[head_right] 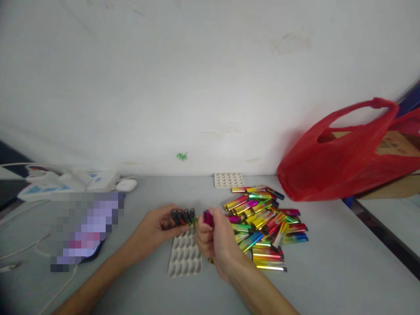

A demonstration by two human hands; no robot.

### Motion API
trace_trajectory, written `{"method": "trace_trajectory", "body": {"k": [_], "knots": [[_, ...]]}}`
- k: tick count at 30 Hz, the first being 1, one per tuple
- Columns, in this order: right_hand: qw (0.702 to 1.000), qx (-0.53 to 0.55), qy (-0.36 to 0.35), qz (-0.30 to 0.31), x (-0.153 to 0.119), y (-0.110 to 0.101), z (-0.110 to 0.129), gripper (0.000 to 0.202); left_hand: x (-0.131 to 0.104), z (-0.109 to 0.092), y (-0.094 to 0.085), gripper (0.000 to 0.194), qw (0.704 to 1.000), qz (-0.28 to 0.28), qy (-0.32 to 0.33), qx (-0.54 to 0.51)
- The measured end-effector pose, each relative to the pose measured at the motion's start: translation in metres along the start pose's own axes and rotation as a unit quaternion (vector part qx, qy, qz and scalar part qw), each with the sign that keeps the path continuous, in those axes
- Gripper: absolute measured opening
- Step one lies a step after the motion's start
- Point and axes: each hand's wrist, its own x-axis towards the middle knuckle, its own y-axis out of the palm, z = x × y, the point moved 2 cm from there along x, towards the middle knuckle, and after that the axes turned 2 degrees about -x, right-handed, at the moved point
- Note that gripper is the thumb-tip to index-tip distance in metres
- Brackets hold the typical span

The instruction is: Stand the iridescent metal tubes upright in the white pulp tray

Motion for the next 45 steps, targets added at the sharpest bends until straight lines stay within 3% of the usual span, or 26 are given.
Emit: {"method": "trace_trajectory", "body": {"k": [9,16,26,31,34,36,38,45], "knots": [[1.0,0.007,-0.001,-0.008,-0.001,0.0,0.0,0.056,-0.001,-0.002,0.0,0.041,1.0,-0.002,0.002,-0.006],[0.999,0.036,0.002,0.02,0.002,-0.002,-0.001,0.065,-0.002,-0.007,-0.001,0.038,1.0,-0.002,-0.001,0.002],[1.0,-0.008,-0.006,-0.008,-0.003,0.002,0.001,0.053,-0.001,-0.003,0.0,0.036,1.0,-0.001,0.0,0.002],[1.0,0.006,0.007,0.01,0.0,0.001,-0.001,0.062,-0.002,-0.006,-0.001,0.038,1.0,0.002,0.005,0.011],[0.997,-0.047,-0.049,-0.041,0.001,-0.001,0.001,0.063,-0.001,-0.007,-0.002,0.038,1.0,0.002,0.003,0.016],[0.975,-0.137,-0.142,-0.098,-0.002,-0.002,0.007,0.058,-0.001,-0.007,-0.002,0.036,1.0,0.005,0.002,0.018],[0.935,-0.241,-0.22,-0.137,-0.006,-0.002,0.012,0.048,-0.001,-0.006,-0.002,0.035,1.0,0.007,0.002,0.018],[0.817,-0.443,-0.33,-0.165,-0.008,-0.006,0.019,0.017,-0.001,-0.004,-0.001,0.036,1.0,-0.003,0.0,0.011]]}}
